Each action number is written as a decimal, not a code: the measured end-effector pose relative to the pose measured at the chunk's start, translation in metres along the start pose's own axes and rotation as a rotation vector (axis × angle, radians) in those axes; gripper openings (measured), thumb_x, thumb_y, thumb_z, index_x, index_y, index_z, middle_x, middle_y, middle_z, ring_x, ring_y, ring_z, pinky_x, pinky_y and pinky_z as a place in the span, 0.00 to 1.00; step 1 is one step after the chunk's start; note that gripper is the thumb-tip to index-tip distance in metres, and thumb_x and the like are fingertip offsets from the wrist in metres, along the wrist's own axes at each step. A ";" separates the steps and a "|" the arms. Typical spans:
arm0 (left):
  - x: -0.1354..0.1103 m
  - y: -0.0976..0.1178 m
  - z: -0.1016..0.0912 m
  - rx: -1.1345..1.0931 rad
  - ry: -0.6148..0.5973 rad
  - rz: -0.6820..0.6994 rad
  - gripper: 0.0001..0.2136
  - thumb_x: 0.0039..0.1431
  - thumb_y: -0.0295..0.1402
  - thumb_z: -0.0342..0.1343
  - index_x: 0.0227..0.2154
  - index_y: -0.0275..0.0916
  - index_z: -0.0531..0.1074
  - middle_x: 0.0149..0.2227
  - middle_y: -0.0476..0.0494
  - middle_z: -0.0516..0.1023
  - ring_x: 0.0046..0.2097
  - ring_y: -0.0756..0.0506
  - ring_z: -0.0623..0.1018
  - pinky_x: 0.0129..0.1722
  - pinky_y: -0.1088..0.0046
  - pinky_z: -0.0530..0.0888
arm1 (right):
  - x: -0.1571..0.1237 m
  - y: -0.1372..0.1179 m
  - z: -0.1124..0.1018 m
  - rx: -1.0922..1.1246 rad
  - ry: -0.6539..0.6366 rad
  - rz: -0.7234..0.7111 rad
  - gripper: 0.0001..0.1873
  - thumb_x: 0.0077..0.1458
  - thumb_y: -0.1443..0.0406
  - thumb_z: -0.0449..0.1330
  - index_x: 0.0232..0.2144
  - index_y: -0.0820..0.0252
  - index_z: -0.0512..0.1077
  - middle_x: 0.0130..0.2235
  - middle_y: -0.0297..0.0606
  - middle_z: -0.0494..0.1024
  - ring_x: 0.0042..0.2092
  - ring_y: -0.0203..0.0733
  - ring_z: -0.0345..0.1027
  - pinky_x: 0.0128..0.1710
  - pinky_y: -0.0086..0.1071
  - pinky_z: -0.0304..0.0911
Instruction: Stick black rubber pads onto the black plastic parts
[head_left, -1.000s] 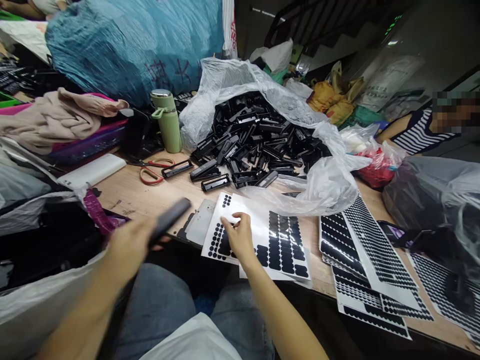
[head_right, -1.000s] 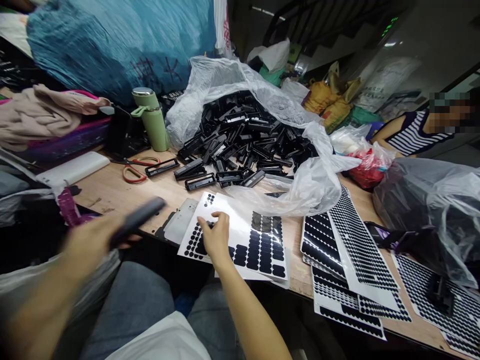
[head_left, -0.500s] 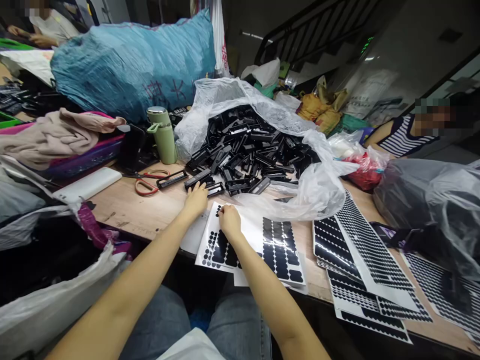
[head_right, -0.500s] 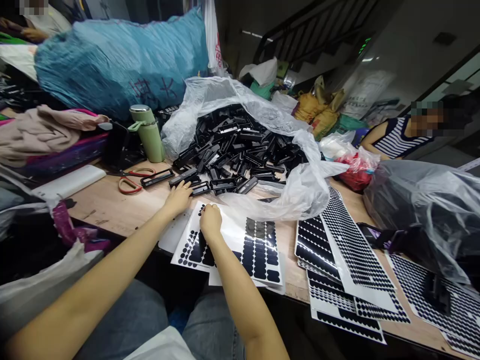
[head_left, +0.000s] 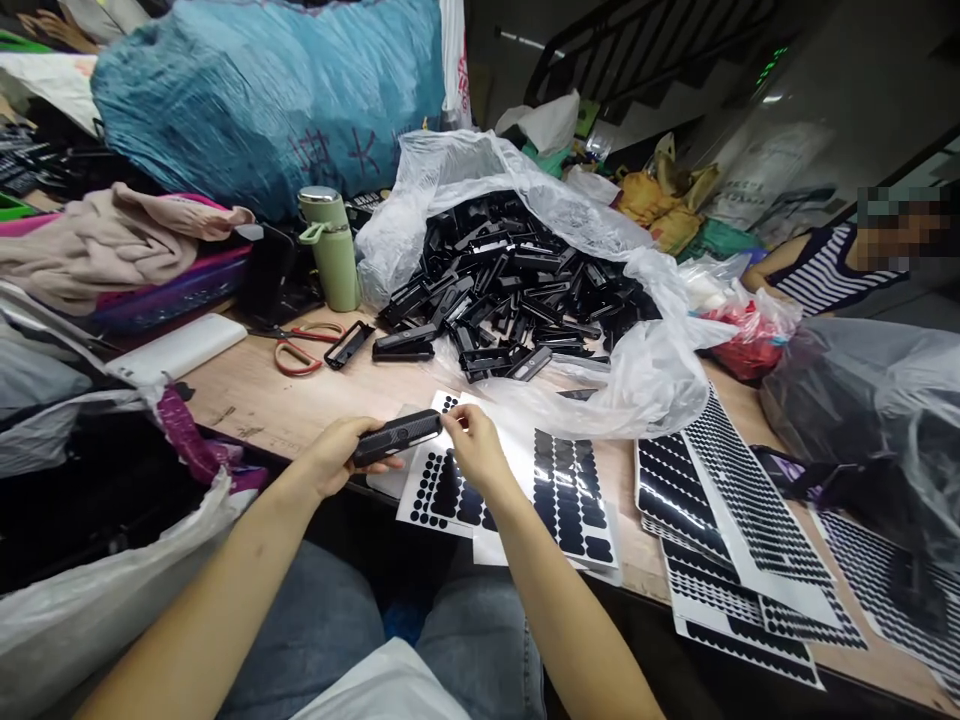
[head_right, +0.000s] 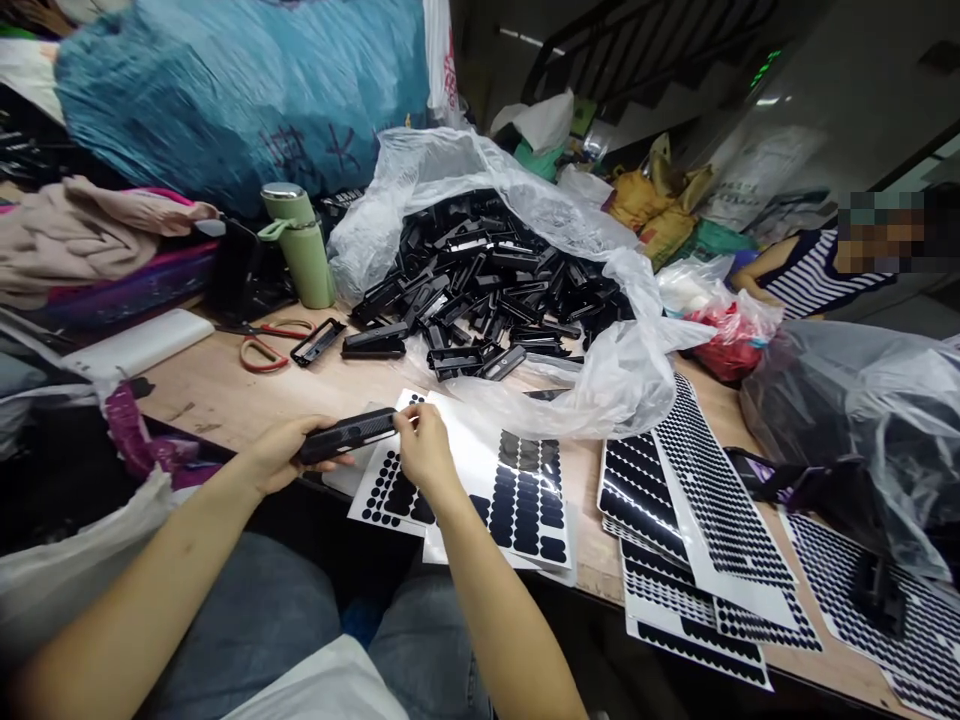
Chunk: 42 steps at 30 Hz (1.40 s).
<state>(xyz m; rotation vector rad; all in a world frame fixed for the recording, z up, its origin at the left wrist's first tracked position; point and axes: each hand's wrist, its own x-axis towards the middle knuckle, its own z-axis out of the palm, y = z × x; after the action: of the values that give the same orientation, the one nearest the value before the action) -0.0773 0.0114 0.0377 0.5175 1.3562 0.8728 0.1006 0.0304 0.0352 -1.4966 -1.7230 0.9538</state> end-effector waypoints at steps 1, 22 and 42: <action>-0.004 -0.002 0.002 -0.008 -0.019 -0.025 0.08 0.52 0.27 0.49 0.30 0.27 0.71 0.27 0.33 0.79 0.25 0.40 0.79 0.15 0.76 0.72 | -0.009 -0.007 -0.001 0.046 -0.030 -0.044 0.07 0.55 0.63 0.50 0.28 0.58 0.64 0.35 0.36 0.69 0.38 0.37 0.64 0.40 0.30 0.59; -0.007 -0.027 0.026 0.118 0.010 0.059 0.05 0.50 0.30 0.52 0.24 0.32 0.69 0.21 0.39 0.77 0.22 0.43 0.78 0.12 0.78 0.70 | -0.041 0.029 -0.018 -0.242 0.161 0.233 0.12 0.56 0.60 0.50 0.38 0.61 0.65 0.41 0.46 0.67 0.40 0.46 0.66 0.40 0.39 0.61; -0.016 -0.039 -0.007 0.346 -0.180 -0.062 0.11 0.53 0.34 0.50 0.24 0.32 0.71 0.17 0.37 0.76 0.18 0.48 0.75 0.14 0.82 0.67 | -0.034 0.026 0.019 -0.364 0.149 0.393 0.09 0.53 0.71 0.51 0.37 0.67 0.68 0.44 0.58 0.67 0.47 0.59 0.59 0.41 0.45 0.57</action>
<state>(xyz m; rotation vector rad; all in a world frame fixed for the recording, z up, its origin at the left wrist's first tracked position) -0.0750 -0.0253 0.0166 0.7972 1.3547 0.5279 0.1025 -0.0029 0.0027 -2.1444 -1.5826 0.7129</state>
